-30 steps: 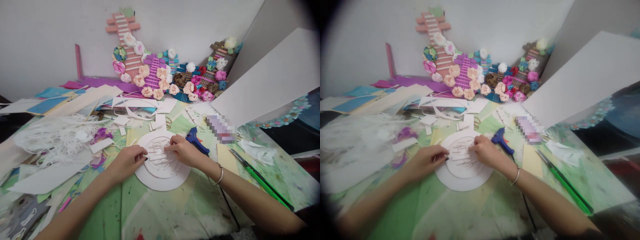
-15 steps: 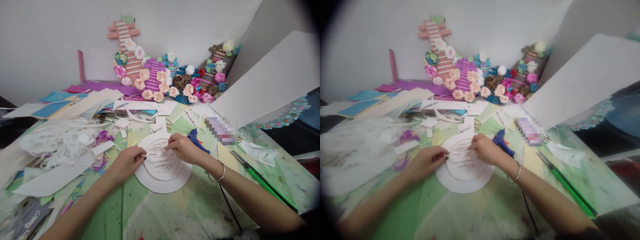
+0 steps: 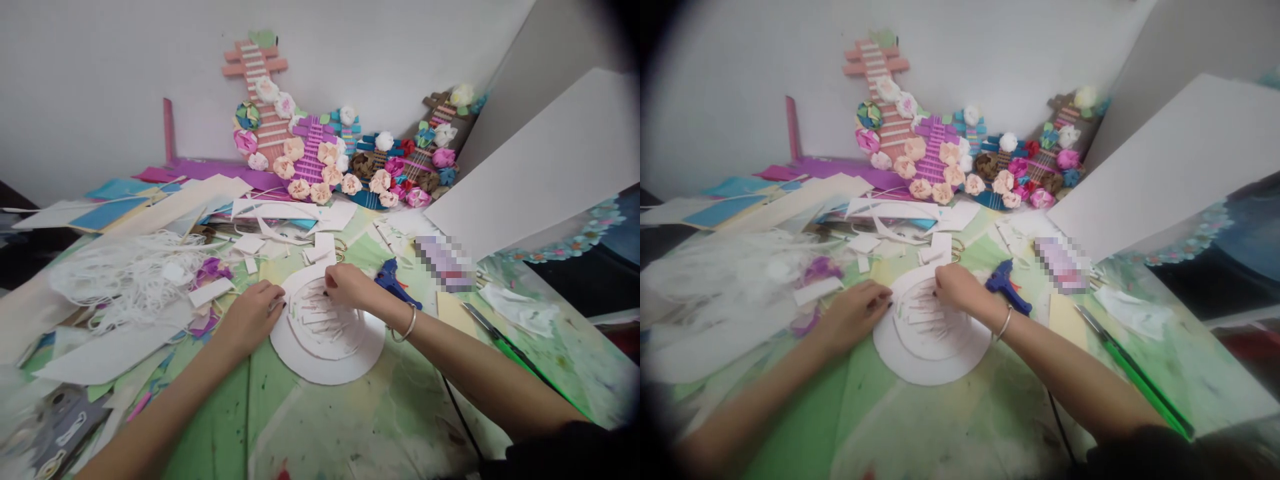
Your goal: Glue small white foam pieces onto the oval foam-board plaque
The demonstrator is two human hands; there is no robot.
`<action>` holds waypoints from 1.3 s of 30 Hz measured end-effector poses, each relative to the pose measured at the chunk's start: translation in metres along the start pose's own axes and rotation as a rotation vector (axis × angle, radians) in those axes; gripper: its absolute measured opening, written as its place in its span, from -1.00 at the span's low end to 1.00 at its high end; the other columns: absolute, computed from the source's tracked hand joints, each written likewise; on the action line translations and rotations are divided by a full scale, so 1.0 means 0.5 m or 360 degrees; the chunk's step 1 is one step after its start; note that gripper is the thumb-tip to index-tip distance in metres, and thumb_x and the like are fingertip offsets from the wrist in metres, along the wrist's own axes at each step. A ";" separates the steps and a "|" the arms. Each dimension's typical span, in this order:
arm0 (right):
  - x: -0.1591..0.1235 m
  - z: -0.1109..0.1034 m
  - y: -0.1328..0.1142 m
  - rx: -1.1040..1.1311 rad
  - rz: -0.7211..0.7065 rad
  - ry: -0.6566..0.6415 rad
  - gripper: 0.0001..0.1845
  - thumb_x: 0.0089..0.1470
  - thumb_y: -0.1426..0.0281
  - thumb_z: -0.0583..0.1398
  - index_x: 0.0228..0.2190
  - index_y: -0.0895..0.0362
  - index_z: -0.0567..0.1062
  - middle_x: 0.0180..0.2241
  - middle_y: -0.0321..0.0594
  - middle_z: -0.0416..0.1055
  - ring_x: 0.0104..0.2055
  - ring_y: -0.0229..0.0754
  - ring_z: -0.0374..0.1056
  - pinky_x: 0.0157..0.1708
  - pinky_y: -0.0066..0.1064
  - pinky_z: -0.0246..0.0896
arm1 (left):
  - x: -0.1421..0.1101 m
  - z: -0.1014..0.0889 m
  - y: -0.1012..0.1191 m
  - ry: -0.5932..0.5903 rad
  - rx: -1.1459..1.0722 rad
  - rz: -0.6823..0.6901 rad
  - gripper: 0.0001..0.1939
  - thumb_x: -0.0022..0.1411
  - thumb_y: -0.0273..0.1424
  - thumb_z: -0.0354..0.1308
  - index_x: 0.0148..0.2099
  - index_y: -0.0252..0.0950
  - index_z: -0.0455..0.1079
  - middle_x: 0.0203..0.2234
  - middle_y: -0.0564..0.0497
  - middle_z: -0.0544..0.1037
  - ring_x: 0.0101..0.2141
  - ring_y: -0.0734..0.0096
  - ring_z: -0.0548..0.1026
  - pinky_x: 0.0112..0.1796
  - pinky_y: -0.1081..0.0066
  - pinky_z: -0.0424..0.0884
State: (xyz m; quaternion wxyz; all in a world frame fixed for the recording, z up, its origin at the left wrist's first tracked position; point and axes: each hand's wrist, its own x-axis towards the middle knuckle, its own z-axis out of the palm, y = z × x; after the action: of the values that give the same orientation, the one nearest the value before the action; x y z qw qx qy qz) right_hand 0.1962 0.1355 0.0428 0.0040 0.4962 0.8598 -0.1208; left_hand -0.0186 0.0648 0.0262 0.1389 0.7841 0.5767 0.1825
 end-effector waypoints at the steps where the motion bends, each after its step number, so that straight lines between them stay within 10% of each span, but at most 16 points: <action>1: 0.002 0.002 0.000 -0.0011 0.0008 -0.0007 -0.95 -0.10 0.50 0.19 -0.48 0.16 0.47 -0.44 -0.13 0.49 -0.36 -0.14 0.37 -0.49 -0.46 0.04 | 0.000 0.001 -0.001 -0.0008 -0.0004 0.0001 -0.81 0.19 -0.42 -0.05 -0.23 -0.30 0.37 -0.31 -0.07 0.46 -0.31 0.30 0.43 -0.30 0.35 0.33; 12: 0.010 -0.025 0.006 0.0033 0.0075 0.0120 -0.93 0.02 0.47 0.15 -0.47 0.14 0.45 -0.45 -0.19 0.46 -0.37 -0.19 0.35 -0.43 -0.45 0.05 | 0.001 0.000 -0.006 -0.0024 0.0180 -0.0082 -0.78 0.23 -0.41 -0.09 -0.22 -0.30 0.37 -0.31 -0.07 0.44 -0.31 0.30 0.44 -0.31 0.36 0.34; 17: 0.048 -0.054 0.010 0.0092 0.0157 0.0332 -0.74 0.11 0.43 0.11 -0.14 0.25 0.37 -0.11 0.05 0.35 -0.14 -0.10 0.31 -0.21 -0.37 0.13 | 0.003 -0.001 -0.016 0.0003 0.0387 -0.0253 -0.72 0.23 -0.40 -0.08 -0.06 -0.31 0.34 -0.25 -0.11 0.46 -0.23 0.22 0.44 -0.30 0.34 0.33; 28: 0.158 -0.058 0.026 0.0371 0.0326 0.0128 -0.74 0.14 0.32 0.14 -0.15 0.21 0.41 -0.16 -0.16 0.39 -0.21 -0.19 0.37 -0.25 -0.26 0.34 | 0.008 -0.010 -0.052 0.0109 0.0550 -0.0293 -0.79 0.22 -0.38 -0.07 -0.25 -0.29 0.39 -0.37 -0.10 0.47 -0.30 0.22 0.44 -0.35 0.36 0.30; 39: 0.191 -0.051 -0.048 0.0603 -0.0040 0.0177 -0.82 0.10 0.40 0.17 -0.26 0.22 0.50 -0.21 -0.15 0.46 -0.15 -0.16 0.36 -0.14 -0.27 0.24 | 0.015 -0.054 -0.061 0.0250 -0.0032 -0.0381 -0.84 0.07 -0.36 0.05 -0.43 -0.30 0.42 -0.56 0.02 0.46 -0.49 0.38 0.39 -0.45 0.43 0.23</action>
State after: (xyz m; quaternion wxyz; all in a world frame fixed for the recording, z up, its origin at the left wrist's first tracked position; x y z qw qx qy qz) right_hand 0.1304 0.2108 0.0605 -0.1384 0.4833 0.8266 -0.2530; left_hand -0.0547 0.0812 0.0383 0.1221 0.6915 0.6734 0.2312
